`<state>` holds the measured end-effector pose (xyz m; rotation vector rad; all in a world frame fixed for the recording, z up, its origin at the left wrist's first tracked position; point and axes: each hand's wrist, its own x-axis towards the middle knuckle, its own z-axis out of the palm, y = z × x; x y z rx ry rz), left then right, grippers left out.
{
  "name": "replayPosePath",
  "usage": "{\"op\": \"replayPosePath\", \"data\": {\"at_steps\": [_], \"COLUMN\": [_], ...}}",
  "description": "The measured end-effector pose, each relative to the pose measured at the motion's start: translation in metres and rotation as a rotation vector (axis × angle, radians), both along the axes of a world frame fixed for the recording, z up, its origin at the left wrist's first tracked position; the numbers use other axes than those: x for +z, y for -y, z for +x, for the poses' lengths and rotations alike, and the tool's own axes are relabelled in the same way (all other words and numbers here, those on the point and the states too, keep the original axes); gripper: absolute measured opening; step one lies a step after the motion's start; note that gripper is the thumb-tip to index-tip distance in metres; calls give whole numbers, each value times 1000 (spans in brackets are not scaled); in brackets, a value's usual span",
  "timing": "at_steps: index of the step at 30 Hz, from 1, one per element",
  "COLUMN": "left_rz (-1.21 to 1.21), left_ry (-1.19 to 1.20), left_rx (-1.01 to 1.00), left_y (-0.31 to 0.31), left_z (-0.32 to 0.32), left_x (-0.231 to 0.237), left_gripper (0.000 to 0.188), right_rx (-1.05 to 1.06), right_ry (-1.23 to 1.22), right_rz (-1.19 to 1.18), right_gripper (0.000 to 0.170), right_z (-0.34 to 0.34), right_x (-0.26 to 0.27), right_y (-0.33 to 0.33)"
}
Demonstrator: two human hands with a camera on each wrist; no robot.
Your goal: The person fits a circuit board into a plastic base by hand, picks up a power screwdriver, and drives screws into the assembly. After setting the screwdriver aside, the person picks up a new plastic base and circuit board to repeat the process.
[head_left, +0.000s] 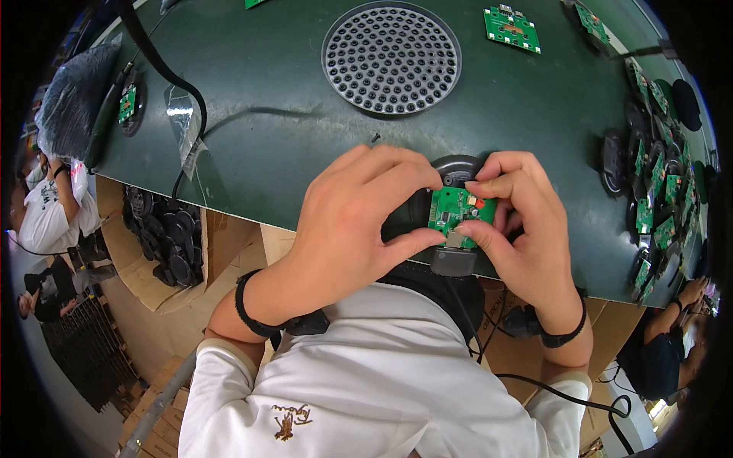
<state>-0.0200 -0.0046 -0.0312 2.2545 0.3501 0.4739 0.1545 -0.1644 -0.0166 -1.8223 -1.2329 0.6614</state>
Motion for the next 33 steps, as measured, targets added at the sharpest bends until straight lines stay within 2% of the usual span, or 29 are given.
{"op": "replayPosePath", "data": {"at_steps": [9, 14, 33], "left_rz": [-31, -19, -50], "left_ry": [-22, 6, -14], "left_rx": [-19, -64, -102], "left_y": [-3, -8, -12], "left_z": [-1, -2, -2], "left_x": [4, 0, -1], "left_gripper": [51, 56, 52], "right_rx": [-16, -5, 42], "right_ry": [-71, -18, -13], "right_rz": [19, 34, 16], "right_gripper": [31, 30, 27], "right_z": [3, 4, 10], "right_x": [-4, -5, -2], "right_y": [1, 0, -2]}}
